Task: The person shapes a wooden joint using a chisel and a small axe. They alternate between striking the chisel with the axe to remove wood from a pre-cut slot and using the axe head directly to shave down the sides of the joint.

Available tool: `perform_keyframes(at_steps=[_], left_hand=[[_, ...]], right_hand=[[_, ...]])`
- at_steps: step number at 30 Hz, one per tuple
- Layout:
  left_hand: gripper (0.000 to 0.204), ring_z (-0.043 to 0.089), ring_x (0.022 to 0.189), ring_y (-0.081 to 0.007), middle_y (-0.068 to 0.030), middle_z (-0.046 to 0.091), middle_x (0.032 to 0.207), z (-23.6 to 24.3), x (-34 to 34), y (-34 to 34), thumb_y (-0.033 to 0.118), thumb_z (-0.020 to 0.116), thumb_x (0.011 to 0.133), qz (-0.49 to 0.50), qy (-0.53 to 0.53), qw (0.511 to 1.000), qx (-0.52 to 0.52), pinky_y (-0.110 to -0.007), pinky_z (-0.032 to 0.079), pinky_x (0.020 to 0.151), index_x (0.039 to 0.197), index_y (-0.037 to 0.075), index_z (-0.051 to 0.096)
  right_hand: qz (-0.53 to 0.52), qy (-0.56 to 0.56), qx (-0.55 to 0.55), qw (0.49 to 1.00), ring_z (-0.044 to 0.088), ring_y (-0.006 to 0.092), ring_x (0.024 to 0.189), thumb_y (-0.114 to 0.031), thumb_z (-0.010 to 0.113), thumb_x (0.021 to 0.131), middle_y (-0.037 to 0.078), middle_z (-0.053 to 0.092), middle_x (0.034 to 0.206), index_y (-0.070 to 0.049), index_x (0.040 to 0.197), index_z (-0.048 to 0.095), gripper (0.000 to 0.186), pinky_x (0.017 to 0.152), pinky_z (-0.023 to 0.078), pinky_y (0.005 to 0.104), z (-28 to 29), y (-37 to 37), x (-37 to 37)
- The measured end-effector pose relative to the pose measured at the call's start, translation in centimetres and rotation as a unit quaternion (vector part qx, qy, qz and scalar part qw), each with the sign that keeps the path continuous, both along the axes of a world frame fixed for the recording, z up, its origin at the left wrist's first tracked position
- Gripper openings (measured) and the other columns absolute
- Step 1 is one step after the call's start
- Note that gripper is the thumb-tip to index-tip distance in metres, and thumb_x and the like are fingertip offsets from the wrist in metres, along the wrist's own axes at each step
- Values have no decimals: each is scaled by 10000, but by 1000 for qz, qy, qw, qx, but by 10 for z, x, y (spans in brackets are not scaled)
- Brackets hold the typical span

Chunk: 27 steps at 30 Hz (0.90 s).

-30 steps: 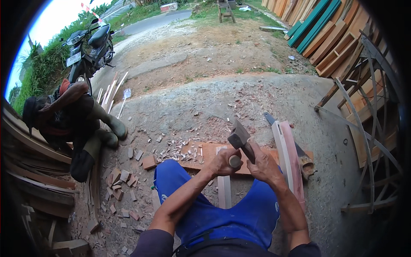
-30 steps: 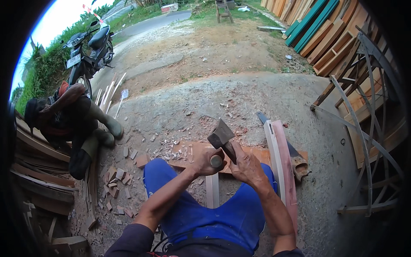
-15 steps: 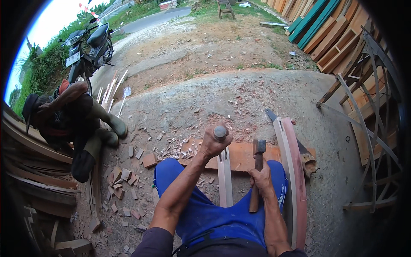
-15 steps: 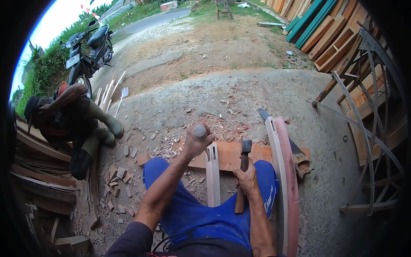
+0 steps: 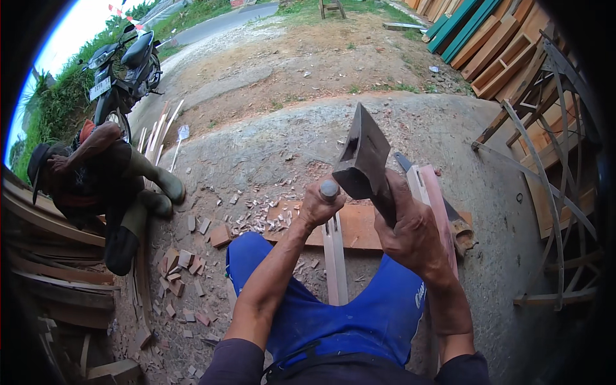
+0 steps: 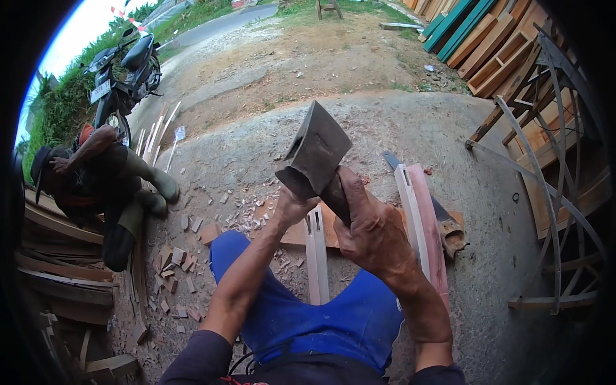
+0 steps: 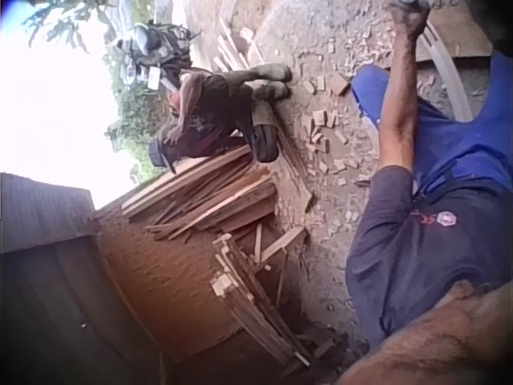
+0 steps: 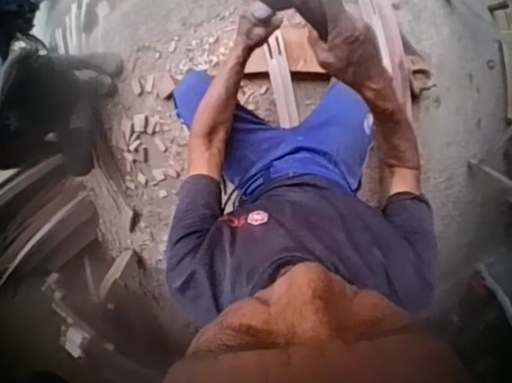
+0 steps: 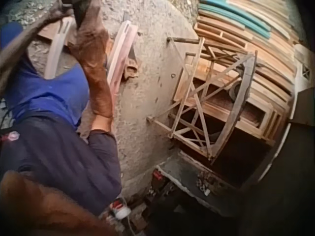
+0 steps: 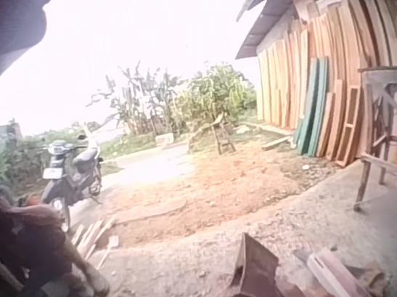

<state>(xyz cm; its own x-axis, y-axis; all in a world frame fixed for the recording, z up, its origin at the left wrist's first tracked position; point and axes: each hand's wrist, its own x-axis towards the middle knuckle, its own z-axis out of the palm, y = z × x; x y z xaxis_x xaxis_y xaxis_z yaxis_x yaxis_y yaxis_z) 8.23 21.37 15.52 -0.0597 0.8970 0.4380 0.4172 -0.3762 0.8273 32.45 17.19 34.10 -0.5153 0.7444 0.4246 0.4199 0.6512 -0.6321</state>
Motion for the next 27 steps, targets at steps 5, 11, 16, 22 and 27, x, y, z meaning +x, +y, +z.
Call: perform_keyframes(at_steps=[5, 11, 16, 22, 27], left_hand=[[396, 665, 1005, -191, -70, 707, 1098, 7, 1, -8, 120, 798, 856, -51, 36, 990, -129, -366, 553, 895, 1219, 30, 665], [280, 692, 874, -264, -121, 713, 950, 35, 23, -29, 88, 738, 814, 4, 58, 998, 37, -378, 549, 794, 1088, 49, 693], [168, 714, 782, -183, -89, 754, 873, 29, 17, -20, 84, 751, 818, -31, -7, 999, 27, -344, 565, 715, 982, 48, 739], [274, 690, 930, -245, -101, 708, 1017, 23, 11, -38, 154, 763, 870, -9, 108, 994, -7, -383, 546, 811, 1109, 39, 691], [257, 684, 889, -274, -113, 693, 934, 37, 24, -54, 92, 756, 801, -35, 50, 996, 62, -390, 537, 793, 1041, 37, 680]], right_hand=[[55, -350, -133, 926, 682, 495, 847, -44, 593, 849, 282, 676, 865, -66, 1299, 441, 476, 741, 529, 598, 4, 21, -40], [30, -169, -123, 977, 664, 518, 856, -47, 611, 852, 306, 674, 863, -56, 1341, 443, 518, 774, 507, 583, -33, 11, -11], [20, -112, -83, 990, 675, 495, 860, -30, 638, 830, 292, 672, 868, -49, 1432, 431, 638, 753, 521, 551, -12, 2, -2], [45, -257, -36, 965, 693, 461, 840, -7, 603, 834, 254, 688, 861, -54, 1269, 475, 456, 724, 541, 544, -3, 1, -23], [36, -182, -198, 963, 676, 488, 995, -127, 626, 892, 296, 688, 1015, -50, 1317, 469, 460, 820, 535, 558, -58, 6, -16]])
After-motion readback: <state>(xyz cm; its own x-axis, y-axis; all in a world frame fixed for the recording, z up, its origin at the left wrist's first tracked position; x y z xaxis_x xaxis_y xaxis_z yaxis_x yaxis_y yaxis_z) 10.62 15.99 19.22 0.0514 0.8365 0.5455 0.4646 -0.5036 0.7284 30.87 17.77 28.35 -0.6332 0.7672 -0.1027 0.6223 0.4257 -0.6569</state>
